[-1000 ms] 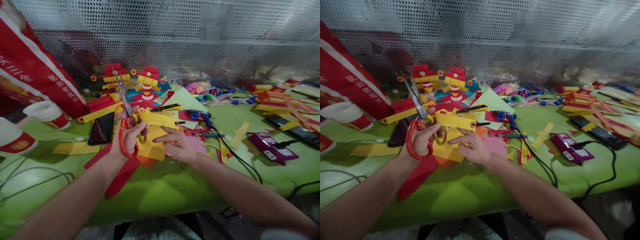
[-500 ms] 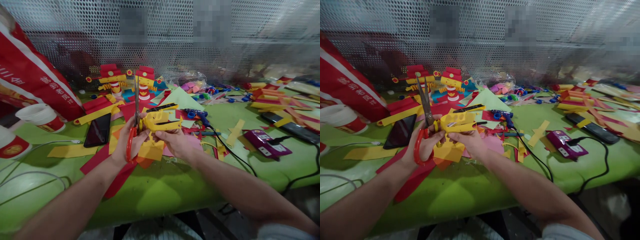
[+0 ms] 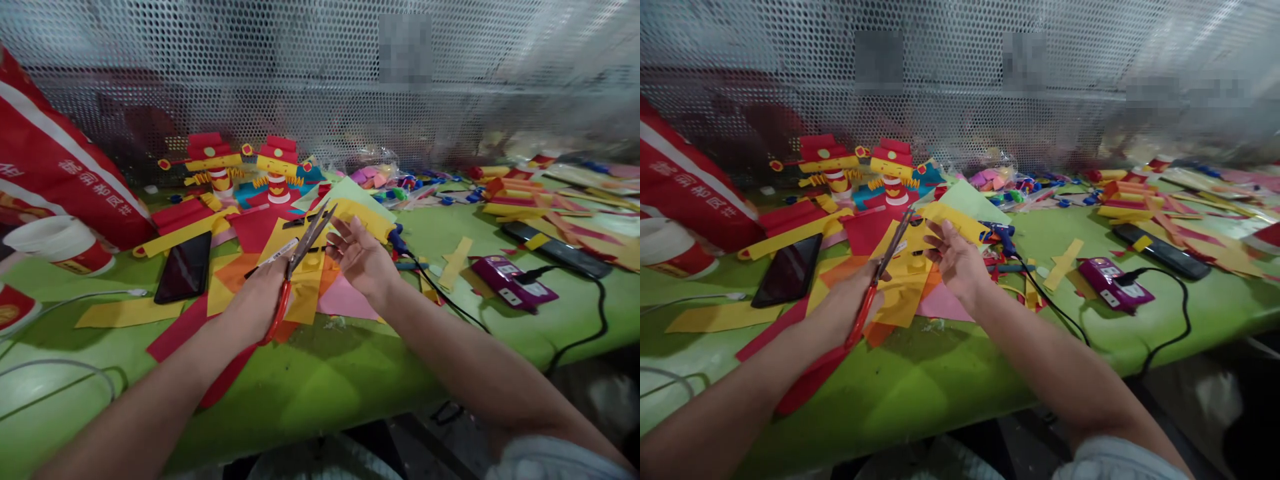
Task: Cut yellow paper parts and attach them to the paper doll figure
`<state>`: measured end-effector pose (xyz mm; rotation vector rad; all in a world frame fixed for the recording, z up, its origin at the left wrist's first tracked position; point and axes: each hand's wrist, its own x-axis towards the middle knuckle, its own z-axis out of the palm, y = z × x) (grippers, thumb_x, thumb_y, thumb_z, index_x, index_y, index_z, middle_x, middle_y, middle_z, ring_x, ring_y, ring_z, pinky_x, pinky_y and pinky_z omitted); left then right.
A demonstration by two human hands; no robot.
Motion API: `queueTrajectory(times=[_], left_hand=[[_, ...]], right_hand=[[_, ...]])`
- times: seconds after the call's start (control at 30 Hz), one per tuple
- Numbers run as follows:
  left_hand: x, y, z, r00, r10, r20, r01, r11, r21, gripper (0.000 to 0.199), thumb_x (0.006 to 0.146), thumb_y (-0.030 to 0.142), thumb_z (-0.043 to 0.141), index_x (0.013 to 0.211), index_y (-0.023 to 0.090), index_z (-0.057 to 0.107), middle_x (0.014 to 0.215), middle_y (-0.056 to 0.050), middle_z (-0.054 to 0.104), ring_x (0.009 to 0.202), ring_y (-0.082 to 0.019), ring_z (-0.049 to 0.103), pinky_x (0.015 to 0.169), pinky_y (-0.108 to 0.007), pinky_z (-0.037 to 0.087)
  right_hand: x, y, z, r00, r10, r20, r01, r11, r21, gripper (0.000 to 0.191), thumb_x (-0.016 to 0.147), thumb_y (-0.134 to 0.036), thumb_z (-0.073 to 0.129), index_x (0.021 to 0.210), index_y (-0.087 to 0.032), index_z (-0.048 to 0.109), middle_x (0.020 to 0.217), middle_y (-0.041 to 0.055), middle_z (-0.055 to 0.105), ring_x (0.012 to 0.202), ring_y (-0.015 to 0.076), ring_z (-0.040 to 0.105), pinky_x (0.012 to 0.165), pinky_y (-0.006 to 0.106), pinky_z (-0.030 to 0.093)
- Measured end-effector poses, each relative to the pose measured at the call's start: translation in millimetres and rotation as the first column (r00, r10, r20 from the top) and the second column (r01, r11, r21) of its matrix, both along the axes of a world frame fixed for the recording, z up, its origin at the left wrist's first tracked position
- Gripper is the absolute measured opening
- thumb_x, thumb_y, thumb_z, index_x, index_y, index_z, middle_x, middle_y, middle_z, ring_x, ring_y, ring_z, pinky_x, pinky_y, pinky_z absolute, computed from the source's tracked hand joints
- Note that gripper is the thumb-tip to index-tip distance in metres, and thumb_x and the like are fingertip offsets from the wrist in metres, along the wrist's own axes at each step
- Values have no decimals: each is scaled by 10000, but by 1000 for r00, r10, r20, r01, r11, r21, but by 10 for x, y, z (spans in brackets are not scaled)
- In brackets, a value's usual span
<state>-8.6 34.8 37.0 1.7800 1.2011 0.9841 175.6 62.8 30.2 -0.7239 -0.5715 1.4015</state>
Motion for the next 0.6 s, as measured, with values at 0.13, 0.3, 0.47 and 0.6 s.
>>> queueTrajectory(times=[0.13, 0.3, 0.47, 0.6], left_hand=[[13, -54, 81, 905, 10, -426, 23, 997, 73, 374, 730, 170, 479, 1097, 185, 554, 816, -95, 624, 882, -304, 585, 804, -447, 437], [20, -80, 87, 774, -32, -632, 126, 987, 104, 420, 794, 189, 389, 1205, 177, 474, 942, -143, 637, 865, -303, 595, 765, -438, 451], [18, -69, 67, 785, -48, -618, 163, 978, 131, 420, 810, 174, 349, 1209, 212, 474, 964, -117, 651, 914, -280, 601, 792, -406, 456], [27, -70, 45, 796, -47, -603, 177, 971, 158, 417, 785, 161, 387, 1188, 210, 479, 921, -103, 650, 864, -269, 601, 762, -389, 454]], right_hand=[[5, -23, 8, 999, -2, 43, -1, 998, 62, 250, 668, -504, 664, 763, -280, 610, 1003, -51, 675, 921, 156, 584, 734, 307, 463], [-10, -25, -3, 999, 16, 40, -21, 994, 111, 250, 674, -512, 658, 752, -285, 589, 1014, -51, 667, 986, 164, 574, 775, 325, 477], [-66, -35, -33, 998, 38, 42, -43, 993, 113, 273, 667, -519, 666, 725, -263, 590, 988, -23, 674, 1018, 189, 575, 802, 358, 502], [-126, -84, -27, 998, 59, -2, -59, 995, 84, 272, 628, -481, 717, 765, -264, 627, 906, -21, 695, 957, 185, 612, 780, 341, 532]])
